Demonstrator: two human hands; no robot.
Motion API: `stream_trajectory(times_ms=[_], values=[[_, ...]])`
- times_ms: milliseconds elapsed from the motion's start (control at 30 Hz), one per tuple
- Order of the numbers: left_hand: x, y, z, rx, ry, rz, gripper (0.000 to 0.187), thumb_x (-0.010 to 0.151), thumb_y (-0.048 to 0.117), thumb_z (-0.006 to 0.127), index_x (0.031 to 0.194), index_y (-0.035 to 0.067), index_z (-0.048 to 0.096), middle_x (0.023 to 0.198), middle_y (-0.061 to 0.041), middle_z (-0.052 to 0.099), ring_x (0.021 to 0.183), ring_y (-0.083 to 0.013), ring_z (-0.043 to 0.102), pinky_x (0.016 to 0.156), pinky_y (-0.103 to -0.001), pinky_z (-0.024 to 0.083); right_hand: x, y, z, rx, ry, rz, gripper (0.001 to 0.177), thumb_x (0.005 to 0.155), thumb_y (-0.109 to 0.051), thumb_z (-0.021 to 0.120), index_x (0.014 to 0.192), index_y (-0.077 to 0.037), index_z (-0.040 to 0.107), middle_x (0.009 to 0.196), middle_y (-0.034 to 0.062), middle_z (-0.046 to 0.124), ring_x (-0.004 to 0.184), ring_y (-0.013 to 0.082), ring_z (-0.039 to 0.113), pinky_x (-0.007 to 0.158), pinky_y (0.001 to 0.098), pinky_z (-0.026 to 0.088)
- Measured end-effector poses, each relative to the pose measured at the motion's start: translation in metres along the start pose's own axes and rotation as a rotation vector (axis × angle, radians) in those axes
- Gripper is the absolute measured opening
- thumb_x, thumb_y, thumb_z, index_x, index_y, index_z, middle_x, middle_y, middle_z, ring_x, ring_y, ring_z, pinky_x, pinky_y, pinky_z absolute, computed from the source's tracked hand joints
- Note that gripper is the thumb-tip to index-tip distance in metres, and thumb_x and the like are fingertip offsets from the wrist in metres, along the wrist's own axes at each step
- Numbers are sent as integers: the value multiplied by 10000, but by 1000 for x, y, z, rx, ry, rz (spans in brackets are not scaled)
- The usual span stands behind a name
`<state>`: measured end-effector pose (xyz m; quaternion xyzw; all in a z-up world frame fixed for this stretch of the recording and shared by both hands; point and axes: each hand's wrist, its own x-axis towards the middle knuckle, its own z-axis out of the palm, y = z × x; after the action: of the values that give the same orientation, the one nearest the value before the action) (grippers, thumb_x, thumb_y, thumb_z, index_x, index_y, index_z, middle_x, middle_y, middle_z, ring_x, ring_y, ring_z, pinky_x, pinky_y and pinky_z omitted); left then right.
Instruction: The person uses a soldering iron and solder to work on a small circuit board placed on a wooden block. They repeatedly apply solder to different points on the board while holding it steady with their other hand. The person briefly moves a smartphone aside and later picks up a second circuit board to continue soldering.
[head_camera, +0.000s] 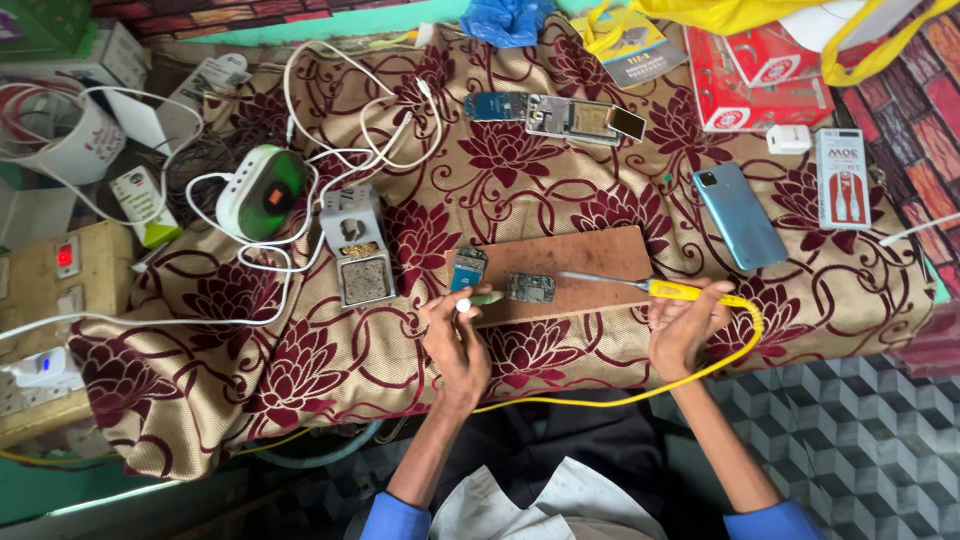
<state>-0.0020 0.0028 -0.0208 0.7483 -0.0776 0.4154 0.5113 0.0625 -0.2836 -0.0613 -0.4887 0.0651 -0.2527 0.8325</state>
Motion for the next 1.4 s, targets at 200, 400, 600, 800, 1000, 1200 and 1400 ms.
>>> stream_trajectory(times_ms=[200,400,600,800,1000,1200,1400], values=[[-6,-9,4,-48,23,18,208,1069,-57,470,1244,50,504,1128,-134,742,933,-163,732,762,-258,564,-7,1,-9,-78,-232,-106,602,1104,-551,448,1013,36,548,816,181,650,600,211,627,495,312,516],[-9,1,2,36,-14,62,150,1078,-19,494,1212,48,490,1082,-141,753,969,-204,734,894,-338,492,-6,0,-10,-4,-213,-54,591,1092,-523,504,1034,60,577,774,172,640,572,212,609,510,330,513],[-11,-5,2,-74,-27,-68,116,1072,17,514,1176,62,494,1094,-154,768,866,-156,716,853,-289,515,-8,3,-13,-25,-53,22,575,1086,-510,543,948,46,579,731,165,639,518,191,562,449,293,437],[-10,-4,3,32,-66,60,84,1105,49,500,1187,63,486,1085,-115,760,969,-196,742,925,-354,483,-9,4,-13,-74,-51,42,593,1081,-524,546,908,42,582,637,149,588,466,178,543,430,267,408],[-5,5,-1,81,-124,60,138,1008,30,557,1143,29,583,1057,-171,752,926,-258,695,805,-349,500,-13,5,-15,-119,-39,16,619,1086,-543,528,905,47,576,639,146,592,478,173,548,444,262,416],[-12,-2,3,-7,-146,23,193,992,-36,472,1152,38,551,1091,-194,719,952,-289,701,833,-377,548,-12,6,-15,-153,73,36,609,1074,-515,508,887,60,576,628,141,598,451,165,549,410,259,415],[-15,-12,6,-101,-87,-20,139,1016,-53,487,1115,31,537,1064,-174,736,925,-226,734,797,-319,581,-18,10,-14,-145,47,27,613,1047,-530,553,892,63,572,624,149,600,444,170,540,401,275,416]])
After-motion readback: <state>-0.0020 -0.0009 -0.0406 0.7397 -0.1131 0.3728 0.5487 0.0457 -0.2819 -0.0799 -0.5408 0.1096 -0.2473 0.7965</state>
